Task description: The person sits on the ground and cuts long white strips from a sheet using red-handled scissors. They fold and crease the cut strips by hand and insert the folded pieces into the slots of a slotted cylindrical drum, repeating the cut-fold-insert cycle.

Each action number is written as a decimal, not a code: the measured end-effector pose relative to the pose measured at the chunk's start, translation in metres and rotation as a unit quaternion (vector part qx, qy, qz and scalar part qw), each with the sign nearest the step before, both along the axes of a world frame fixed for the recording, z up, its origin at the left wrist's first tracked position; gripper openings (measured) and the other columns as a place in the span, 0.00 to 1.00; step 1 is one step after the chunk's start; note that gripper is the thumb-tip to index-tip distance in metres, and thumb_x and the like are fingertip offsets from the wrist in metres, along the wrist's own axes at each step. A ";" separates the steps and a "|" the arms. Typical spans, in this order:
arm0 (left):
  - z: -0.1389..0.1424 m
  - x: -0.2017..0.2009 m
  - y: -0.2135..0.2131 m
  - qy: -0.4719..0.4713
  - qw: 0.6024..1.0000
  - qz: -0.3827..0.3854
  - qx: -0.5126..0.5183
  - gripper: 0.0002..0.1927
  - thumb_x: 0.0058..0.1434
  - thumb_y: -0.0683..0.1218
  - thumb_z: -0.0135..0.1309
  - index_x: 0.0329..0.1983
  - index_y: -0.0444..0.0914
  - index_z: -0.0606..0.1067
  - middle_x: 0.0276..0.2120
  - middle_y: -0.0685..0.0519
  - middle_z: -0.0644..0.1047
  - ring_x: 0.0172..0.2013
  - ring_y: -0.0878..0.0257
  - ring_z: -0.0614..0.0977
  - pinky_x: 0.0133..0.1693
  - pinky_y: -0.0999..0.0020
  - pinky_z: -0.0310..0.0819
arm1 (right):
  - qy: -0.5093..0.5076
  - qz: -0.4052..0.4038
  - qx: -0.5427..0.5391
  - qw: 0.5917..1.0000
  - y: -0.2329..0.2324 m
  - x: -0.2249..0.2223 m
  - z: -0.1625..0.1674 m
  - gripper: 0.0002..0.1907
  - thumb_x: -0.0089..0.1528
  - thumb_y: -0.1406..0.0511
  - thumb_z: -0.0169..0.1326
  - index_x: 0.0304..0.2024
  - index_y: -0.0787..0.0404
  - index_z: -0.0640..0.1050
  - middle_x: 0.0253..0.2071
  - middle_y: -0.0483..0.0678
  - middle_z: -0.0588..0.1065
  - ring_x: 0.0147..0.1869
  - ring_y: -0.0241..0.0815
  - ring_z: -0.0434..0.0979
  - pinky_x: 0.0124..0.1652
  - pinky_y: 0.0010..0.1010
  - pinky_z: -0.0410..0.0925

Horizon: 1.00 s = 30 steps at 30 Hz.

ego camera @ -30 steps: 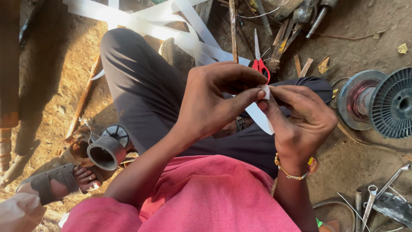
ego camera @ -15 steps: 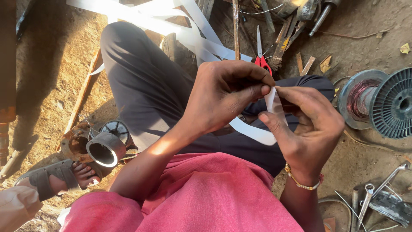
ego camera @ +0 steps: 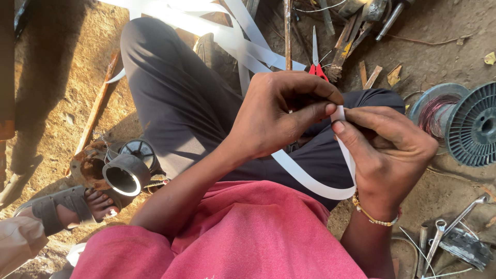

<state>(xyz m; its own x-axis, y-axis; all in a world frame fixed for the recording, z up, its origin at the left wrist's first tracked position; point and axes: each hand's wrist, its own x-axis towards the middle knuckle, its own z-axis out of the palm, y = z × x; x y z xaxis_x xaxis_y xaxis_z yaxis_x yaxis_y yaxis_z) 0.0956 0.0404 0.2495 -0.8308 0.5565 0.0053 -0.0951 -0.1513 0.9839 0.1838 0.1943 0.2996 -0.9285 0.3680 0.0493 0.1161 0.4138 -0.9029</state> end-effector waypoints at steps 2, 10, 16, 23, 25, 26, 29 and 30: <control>0.000 0.000 -0.001 0.002 1.000 0.000 0.011 0.07 0.64 0.38 0.62 0.45 0.32 0.82 0.35 0.53 0.85 0.36 0.73 0.84 0.41 0.76 0.82 | -0.001 0.004 -0.009 1.000 -0.001 -0.002 0.003 0.09 0.58 0.78 0.64 0.41 0.72 0.81 0.40 0.51 0.80 0.42 0.34 0.80 0.44 0.19 0.70; 0.003 0.000 0.000 -0.051 0.999 -0.007 -0.016 0.08 0.61 0.41 0.64 0.42 0.32 0.83 0.30 0.53 0.84 0.28 0.73 0.82 0.31 0.76 0.79 | -0.004 -0.002 0.009 1.000 -0.003 -0.005 0.006 0.09 0.57 0.78 0.64 0.40 0.71 0.81 0.38 0.51 0.79 0.40 0.33 0.78 0.41 0.19 0.69; -0.006 0.004 0.006 -0.015 1.000 0.015 0.017 0.06 0.62 0.39 0.64 0.42 0.34 0.82 0.33 0.54 0.83 0.35 0.73 0.84 0.40 0.75 0.82 | -0.010 -0.007 0.046 0.999 -0.003 -0.001 0.003 0.09 0.57 0.79 0.64 0.40 0.72 0.82 0.39 0.51 0.79 0.38 0.34 0.78 0.39 0.17 0.66; -0.015 0.007 0.013 0.080 0.996 0.048 0.001 0.08 0.60 0.40 0.63 0.41 0.35 0.79 0.33 0.49 0.81 0.33 0.63 0.84 0.40 0.69 0.80 | 0.000 0.013 -0.016 1.000 0.002 0.000 -0.006 0.07 0.60 0.78 0.65 0.41 0.73 0.81 0.39 0.52 0.80 0.40 0.34 0.79 0.42 0.19 0.68; -0.015 0.007 0.015 0.089 0.995 0.045 -0.004 0.07 0.60 0.40 0.61 0.41 0.35 0.78 0.33 0.49 0.81 0.33 0.61 0.85 0.39 0.68 0.80 | -0.009 0.051 0.051 0.997 0.007 -0.003 -0.002 0.07 0.61 0.79 0.64 0.41 0.74 0.81 0.39 0.53 0.79 0.42 0.36 0.79 0.44 0.21 0.68; -0.015 0.006 0.015 0.107 0.993 0.047 -0.005 0.08 0.60 0.40 0.61 0.41 0.35 0.78 0.33 0.48 0.81 0.34 0.60 0.85 0.40 0.67 0.79 | -0.018 0.070 0.089 0.993 0.011 -0.004 0.002 0.07 0.60 0.78 0.65 0.40 0.73 0.81 0.39 0.53 0.79 0.41 0.36 0.78 0.44 0.21 0.67; -0.016 0.000 0.018 0.149 0.988 0.037 -0.003 0.08 0.59 0.39 0.62 0.41 0.35 0.78 0.34 0.48 0.81 0.36 0.57 0.85 0.41 0.66 0.79 | -0.039 0.123 0.180 0.975 0.022 -0.016 0.016 0.07 0.58 0.77 0.65 0.38 0.71 0.81 0.36 0.52 0.79 0.38 0.37 0.78 0.40 0.24 0.66; -0.017 -0.004 0.019 0.157 0.987 0.029 -0.005 0.08 0.59 0.39 0.62 0.41 0.35 0.78 0.34 0.48 0.81 0.36 0.57 0.85 0.41 0.65 0.79 | -0.043 0.138 0.205 0.968 0.026 -0.021 0.021 0.07 0.58 0.77 0.66 0.37 0.71 0.81 0.35 0.52 0.79 0.37 0.38 0.78 0.39 0.24 0.66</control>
